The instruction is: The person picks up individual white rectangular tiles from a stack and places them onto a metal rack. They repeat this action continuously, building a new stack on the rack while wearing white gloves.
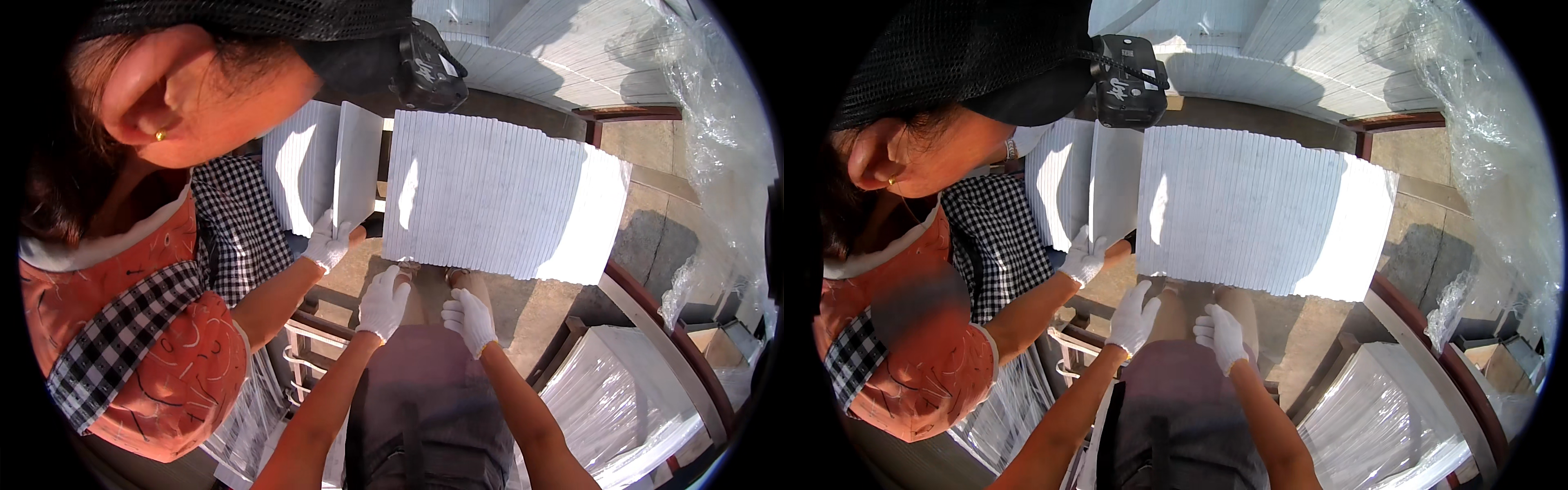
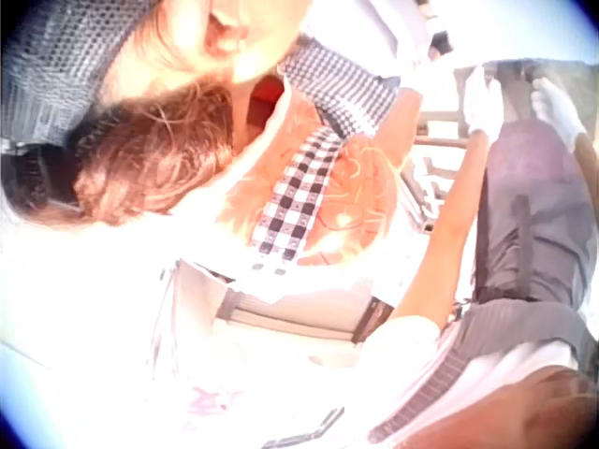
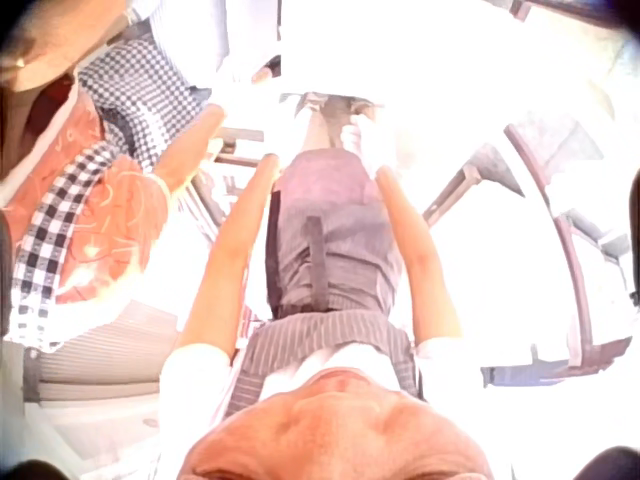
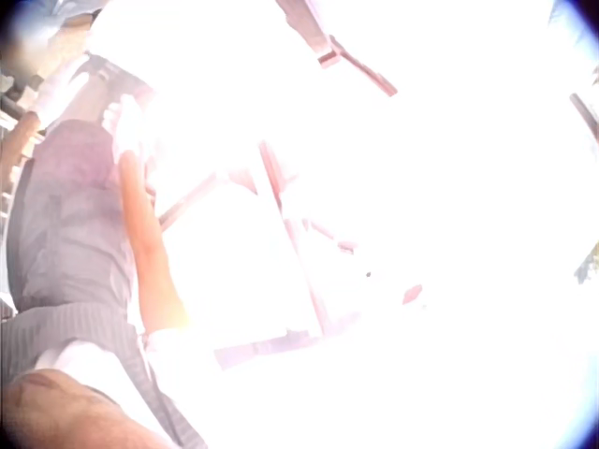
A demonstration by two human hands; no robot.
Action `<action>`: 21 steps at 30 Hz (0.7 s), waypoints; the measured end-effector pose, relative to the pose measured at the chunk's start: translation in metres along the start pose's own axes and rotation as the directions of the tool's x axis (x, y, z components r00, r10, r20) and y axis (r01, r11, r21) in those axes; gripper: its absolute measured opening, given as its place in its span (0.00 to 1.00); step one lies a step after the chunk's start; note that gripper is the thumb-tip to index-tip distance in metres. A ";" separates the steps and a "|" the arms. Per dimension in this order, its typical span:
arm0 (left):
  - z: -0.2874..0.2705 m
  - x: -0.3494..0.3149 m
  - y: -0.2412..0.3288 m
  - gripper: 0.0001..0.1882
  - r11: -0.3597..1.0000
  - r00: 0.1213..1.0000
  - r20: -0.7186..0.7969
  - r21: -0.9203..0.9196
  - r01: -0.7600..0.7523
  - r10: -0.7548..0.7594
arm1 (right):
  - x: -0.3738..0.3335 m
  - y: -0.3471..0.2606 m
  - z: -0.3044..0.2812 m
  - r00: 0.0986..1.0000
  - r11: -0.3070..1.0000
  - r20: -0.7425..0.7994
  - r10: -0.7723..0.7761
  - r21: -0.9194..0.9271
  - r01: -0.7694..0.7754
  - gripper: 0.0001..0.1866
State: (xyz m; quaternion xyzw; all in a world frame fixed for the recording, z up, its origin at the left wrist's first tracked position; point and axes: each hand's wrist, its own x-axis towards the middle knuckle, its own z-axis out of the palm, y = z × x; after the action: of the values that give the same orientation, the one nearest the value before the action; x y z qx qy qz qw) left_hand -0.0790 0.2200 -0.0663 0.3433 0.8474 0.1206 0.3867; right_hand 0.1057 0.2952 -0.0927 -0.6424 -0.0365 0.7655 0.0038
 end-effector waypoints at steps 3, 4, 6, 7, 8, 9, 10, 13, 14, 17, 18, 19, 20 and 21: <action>0.010 -0.011 -0.005 0.23 0.998 0.996 0.065 -0.030 0.064 -0.061 | -0.005 -0.003 -0.010 1.000 1.000 0.009 -0.017 0.008 0.017 0.21; 0.013 -0.014 -0.007 0.23 0.996 0.993 0.085 -0.032 0.085 -0.083 | -0.006 -0.004 -0.013 1.000 1.000 0.012 -0.022 0.009 0.022 0.21; 0.015 -0.019 -0.002 0.26 0.991 0.984 0.125 -0.028 0.135 -0.130 | -0.003 -0.003 -0.025 0.999 0.999 0.020 -0.033 0.025 0.033 0.21; 0.015 -0.021 0.000 0.27 0.987 0.977 0.145 -0.025 0.159 -0.154 | -0.002 -0.002 -0.031 0.999 0.999 0.024 -0.039 0.033 0.038 0.21; 0.016 -0.023 0.001 0.26 0.988 0.979 0.140 -0.031 0.153 -0.147 | -0.004 -0.004 -0.033 0.999 0.999 0.013 -0.041 0.025 0.040 0.20; 0.016 -0.024 0.000 0.25 0.989 0.981 0.136 -0.037 0.146 -0.140 | -0.006 -0.006 -0.036 0.999 0.999 0.002 -0.043 0.017 0.043 0.20; 0.016 -0.024 -0.001 0.25 0.989 0.982 0.131 -0.043 0.140 -0.133 | -0.008 -0.008 -0.038 0.999 0.999 -0.008 -0.045 0.009 0.045 0.20; 0.017 -0.021 -0.002 0.23 0.992 0.991 0.080 -0.067 0.111 -0.105 | -0.012 -0.011 -0.041 0.999 0.999 -0.029 -0.038 0.010 0.038 0.20; 0.018 -0.021 -0.002 0.23 0.992 0.993 0.068 -0.078 0.102 -0.097 | -0.013 -0.012 -0.043 0.999 0.999 -0.033 -0.034 0.013 0.034 0.19; 0.015 -0.017 0.007 0.22 0.991 0.994 0.063 -0.100 0.094 -0.088 | -0.013 -0.011 -0.048 0.999 1.000 -0.045 -0.025 0.015 0.026 0.20; 0.012 -0.015 0.015 0.22 0.990 0.992 0.082 -0.099 0.102 -0.094 | -0.012 -0.010 -0.050 0.999 1.000 -0.048 -0.026 0.011 0.026 0.21; 0.009 -0.014 0.023 0.22 0.989 0.990 0.101 -0.097 0.110 -0.100 | -0.011 -0.009 -0.053 0.998 1.000 -0.051 -0.026 0.008 0.027 0.22; 0.005 -0.014 0.030 0.22 0.990 0.988 0.116 -0.092 0.111 -0.100 | -0.011 -0.009 -0.053 0.998 1.000 -0.050 -0.026 0.010 0.027 0.22; 0.002 -0.013 0.036 0.23 0.990 0.986 0.132 -0.086 0.111 -0.100 | -0.011 -0.009 -0.054 0.998 1.000 -0.050 -0.026 0.013 0.027 0.22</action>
State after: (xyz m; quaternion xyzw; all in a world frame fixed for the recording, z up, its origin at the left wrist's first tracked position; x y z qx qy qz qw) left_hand -0.0535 0.2378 -0.0434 0.2865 0.8315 0.1173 0.4612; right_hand 0.1600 0.3066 -0.0910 -0.6607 -0.0399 0.7494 0.0191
